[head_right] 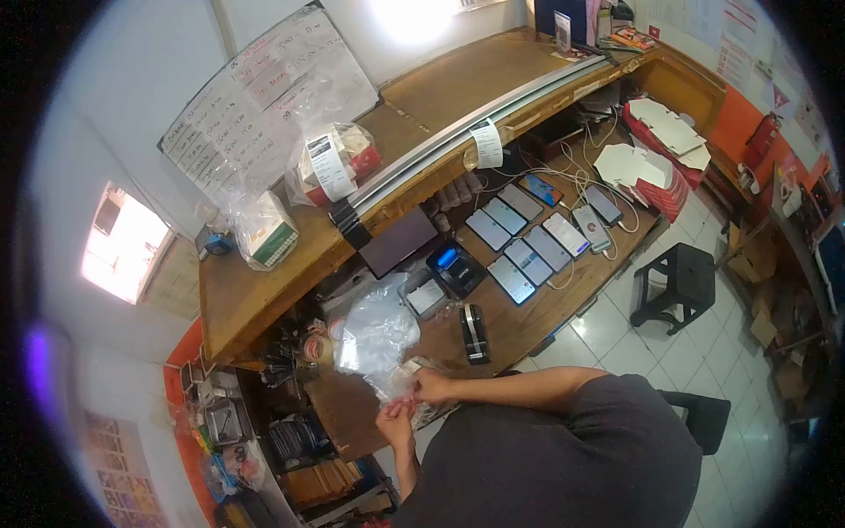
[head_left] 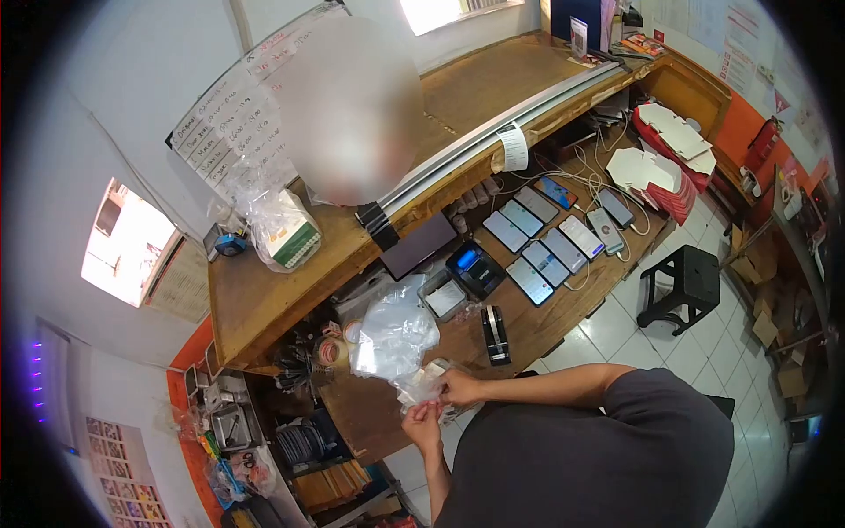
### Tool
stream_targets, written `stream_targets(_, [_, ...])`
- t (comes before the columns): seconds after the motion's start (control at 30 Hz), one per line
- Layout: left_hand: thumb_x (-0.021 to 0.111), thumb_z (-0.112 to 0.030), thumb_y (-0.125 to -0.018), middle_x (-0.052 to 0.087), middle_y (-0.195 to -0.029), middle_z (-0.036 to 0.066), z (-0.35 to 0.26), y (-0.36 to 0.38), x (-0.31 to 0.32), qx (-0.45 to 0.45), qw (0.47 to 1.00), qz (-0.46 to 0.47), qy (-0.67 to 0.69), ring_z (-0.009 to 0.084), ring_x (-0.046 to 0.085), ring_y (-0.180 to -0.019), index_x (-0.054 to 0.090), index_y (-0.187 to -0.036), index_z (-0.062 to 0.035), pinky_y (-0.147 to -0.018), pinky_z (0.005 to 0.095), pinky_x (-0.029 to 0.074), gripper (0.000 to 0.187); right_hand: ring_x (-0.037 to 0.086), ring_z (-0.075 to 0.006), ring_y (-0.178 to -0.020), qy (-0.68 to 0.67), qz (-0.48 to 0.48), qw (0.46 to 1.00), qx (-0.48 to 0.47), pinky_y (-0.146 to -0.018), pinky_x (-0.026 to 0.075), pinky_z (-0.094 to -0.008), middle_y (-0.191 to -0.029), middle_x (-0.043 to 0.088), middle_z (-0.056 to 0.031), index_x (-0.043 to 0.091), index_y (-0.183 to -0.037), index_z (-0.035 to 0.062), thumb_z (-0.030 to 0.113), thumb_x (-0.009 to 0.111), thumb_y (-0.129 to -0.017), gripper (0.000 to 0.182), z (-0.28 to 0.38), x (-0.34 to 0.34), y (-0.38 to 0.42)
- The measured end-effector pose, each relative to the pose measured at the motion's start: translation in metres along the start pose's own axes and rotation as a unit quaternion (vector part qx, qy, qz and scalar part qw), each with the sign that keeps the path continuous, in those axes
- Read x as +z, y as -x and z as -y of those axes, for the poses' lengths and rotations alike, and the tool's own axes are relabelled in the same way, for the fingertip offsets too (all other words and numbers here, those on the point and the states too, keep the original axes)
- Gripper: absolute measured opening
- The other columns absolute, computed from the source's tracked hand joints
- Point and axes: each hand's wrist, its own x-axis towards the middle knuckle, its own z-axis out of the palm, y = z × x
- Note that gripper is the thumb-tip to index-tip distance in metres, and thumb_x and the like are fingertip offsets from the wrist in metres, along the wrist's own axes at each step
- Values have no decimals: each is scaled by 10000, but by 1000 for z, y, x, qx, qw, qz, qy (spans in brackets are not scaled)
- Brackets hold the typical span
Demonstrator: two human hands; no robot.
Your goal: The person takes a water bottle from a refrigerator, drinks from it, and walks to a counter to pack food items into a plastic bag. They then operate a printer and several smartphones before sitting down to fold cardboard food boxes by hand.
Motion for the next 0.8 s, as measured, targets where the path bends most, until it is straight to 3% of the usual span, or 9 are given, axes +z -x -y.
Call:
stream_targets(0.17, [542,106,-887,593,-1172,192,19,-11,-1,-63,987,-89,118,279,684,-876,430,-1141,-9,-752,356,611,300,677,-133,-770,-142,64,988,6,-705,542,-286,-867,727,-111,718,-962,-15,87,707,-776,212,30,-17,28])
stream_targets(0.2, [542,106,-887,593,-1172,192,15,-7,1,-68,987,-93,114,279,684,-876,430,-1141,-9,-752,356,611,300,682,-132,-771,-80,53,995,-26,-706,544,-286,-869,730,-107,714,-970,-13,100,709,-783,218,27,-28,32])
stream_targets(0.27, [540,44,-926,647,-1061,193,-1,5,7,-11,997,-55,59,262,696,-813,464,-1076,-4,-717,338,607,174,693,-140,-772,16,35,997,-66,-711,549,-296,-855,732,-88,712,-981,8,124,714,-795,219,18,-60,49])
stream_targets(0.3, [545,0,-944,667,-974,187,-9,7,-2,-49,999,-7,1,242,700,-779,489,-1046,-5,-685,315,595,117,688,-135,-764,34,8,998,-44,-712,550,-305,-840,731,-70,710,-973,24,151,721,-798,216,-8,-65,62])
stream_targets(0.4, [571,-91,-964,693,-848,164,-3,24,-31,-124,982,108,-95,207,700,-726,541,-953,-15,-633,283,570,83,670,-358,-861,297,-48,948,106,-752,535,-455,-926,694,-138,706,-874,48,176,715,-760,172,-55,-98,110])
stream_targets(0.47, [612,-185,-969,703,-771,131,0,28,-34,-166,932,273,-172,180,695,-687,597,-825,-30,-592,266,543,212,651,-377,-907,277,-54,952,118,-779,517,-480,-985,671,-156,655,-986,44,224,778,-741,328,-73,-106,122])
stream_targets(0.53, [653,-206,-950,697,-770,78,7,42,-15,-202,923,270,-186,136,662,-677,624,-808,-30,-599,257,519,229,636,-382,-918,247,-192,933,178,-784,511,-462,-1008,638,-175,543,-1123,37,264,827,-721,542,-91,-104,120])
stream_targets(0.63, [694,-204,-922,658,-758,19,21,50,7,-105,897,338,-267,74,571,-673,650,-931,-10,-633,230,467,200,626,-364,-905,205,-234,948,60,-787,505,-442,-983,620,-183,449,-1179,39,292,855,-708,672,-104,-106,93])
stream_targets(0.8, [705,-220,-911,673,-791,52,13,44,43,-70,877,362,-307,106,606,-710,630,-1012,-6,-666,264,497,248,614,-349,-919,140,-246,955,94,-800,494,-445,-1012,608,-178,468,-1186,52,309,863,-690,684,-127,-150,83])
